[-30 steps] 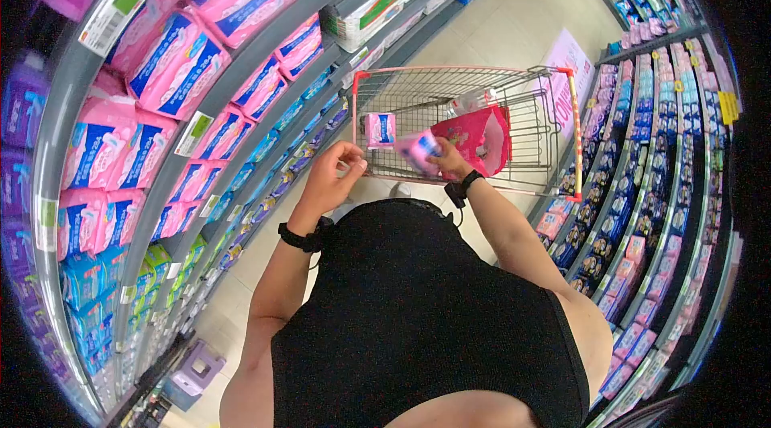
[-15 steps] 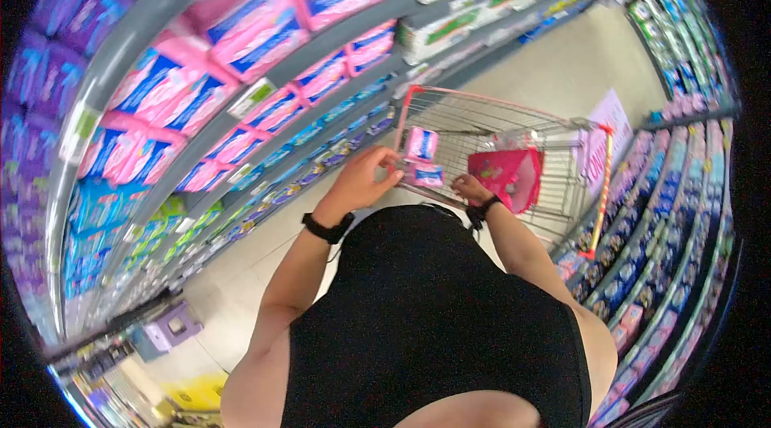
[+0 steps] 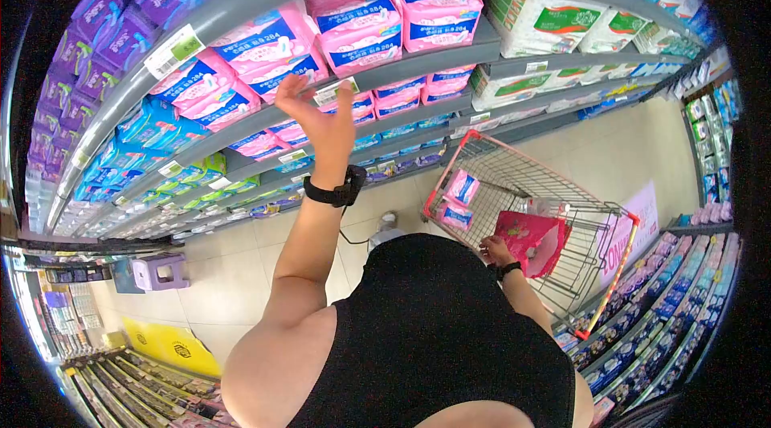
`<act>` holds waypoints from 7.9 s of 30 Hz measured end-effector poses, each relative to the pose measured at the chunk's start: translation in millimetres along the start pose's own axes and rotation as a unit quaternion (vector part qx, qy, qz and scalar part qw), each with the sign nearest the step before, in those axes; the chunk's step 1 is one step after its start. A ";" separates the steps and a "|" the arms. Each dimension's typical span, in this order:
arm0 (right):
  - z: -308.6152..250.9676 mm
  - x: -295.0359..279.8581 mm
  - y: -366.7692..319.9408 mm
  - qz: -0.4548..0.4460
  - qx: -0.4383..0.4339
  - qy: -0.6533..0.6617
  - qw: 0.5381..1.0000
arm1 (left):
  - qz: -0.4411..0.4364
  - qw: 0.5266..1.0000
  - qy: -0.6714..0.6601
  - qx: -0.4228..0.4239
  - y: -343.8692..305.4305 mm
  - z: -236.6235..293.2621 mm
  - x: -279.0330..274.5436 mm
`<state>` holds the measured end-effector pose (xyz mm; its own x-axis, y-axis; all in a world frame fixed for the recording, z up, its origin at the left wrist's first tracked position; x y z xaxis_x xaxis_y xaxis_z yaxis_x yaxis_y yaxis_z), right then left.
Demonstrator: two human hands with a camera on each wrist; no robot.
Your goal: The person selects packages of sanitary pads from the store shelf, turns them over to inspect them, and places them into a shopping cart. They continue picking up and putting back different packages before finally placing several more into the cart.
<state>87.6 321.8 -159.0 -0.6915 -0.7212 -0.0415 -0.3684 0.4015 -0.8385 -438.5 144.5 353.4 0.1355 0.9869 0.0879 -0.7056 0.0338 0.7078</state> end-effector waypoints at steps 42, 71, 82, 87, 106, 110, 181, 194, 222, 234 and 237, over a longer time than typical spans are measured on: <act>-11.3 16.8 -15.3 0.028 -0.035 -0.048 0.998 | -0.010 0.932 -0.308 -0.191 -12.7 -26.6 10.4; -284.3 118.7 -195.7 -0.294 -0.264 0.283 0.874 | -0.572 0.817 0.053 -0.047 -197.8 60.0 101.9; -214.3 78.6 -204.2 -0.266 -0.208 0.445 0.830 | -0.607 0.737 -0.190 -0.226 -232.2 57.1 119.3; -237.9 82.1 -204.5 -0.101 -0.273 0.210 0.933 | -0.663 0.670 -0.192 -0.273 -254.1 49.3 128.6; -240.7 105.9 -255.8 0.048 -0.453 0.084 0.886 | -0.683 0.588 -0.317 -0.295 -285.8 45.5 129.2; -249.5 118.4 -256.6 0.112 -0.405 0.070 0.905 | -0.672 0.578 -0.324 -0.329 -284.2 33.3 121.2; -298.7 168.0 -174.7 0.063 -0.340 0.220 0.912 | -0.508 0.743 -0.224 -0.373 -215.5 -73.3 101.1; -256.2 125.6 -206.9 -0.326 -0.253 0.423 0.807 | -0.529 0.698 -0.309 -0.371 -256.0 22.3 135.8; -175.4 40.6 -174.7 -0.270 -0.137 0.304 0.903 | -0.400 0.740 -0.193 -0.506 -397.4 69.9 99.2; -117.9 -55.1 -98.9 -0.212 -0.134 0.309 0.917 | -0.576 0.641 -0.060 -0.504 -441.6 76.1 125.0; -85.9 -128.1 -50.6 -0.047 -0.118 0.304 0.944 | -0.620 0.626 -0.066 -0.468 -447.7 87.3 134.6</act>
<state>141.4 442.3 -64.7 -0.8516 -0.3307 0.4068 -0.5241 0.5189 -0.6753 -43.6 248.4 109.6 0.9957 0.0898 -0.0214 -0.0903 0.8996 -0.4274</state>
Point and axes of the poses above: each hand's wrist, its own y-axis towards the middle knuckle, its own x-axis out of the palm, z = x × y, the point moved 9 cm from there along y, towards the middle knuckle, and after that the axes turned 5 degrees about x, right-handed, at the moved point
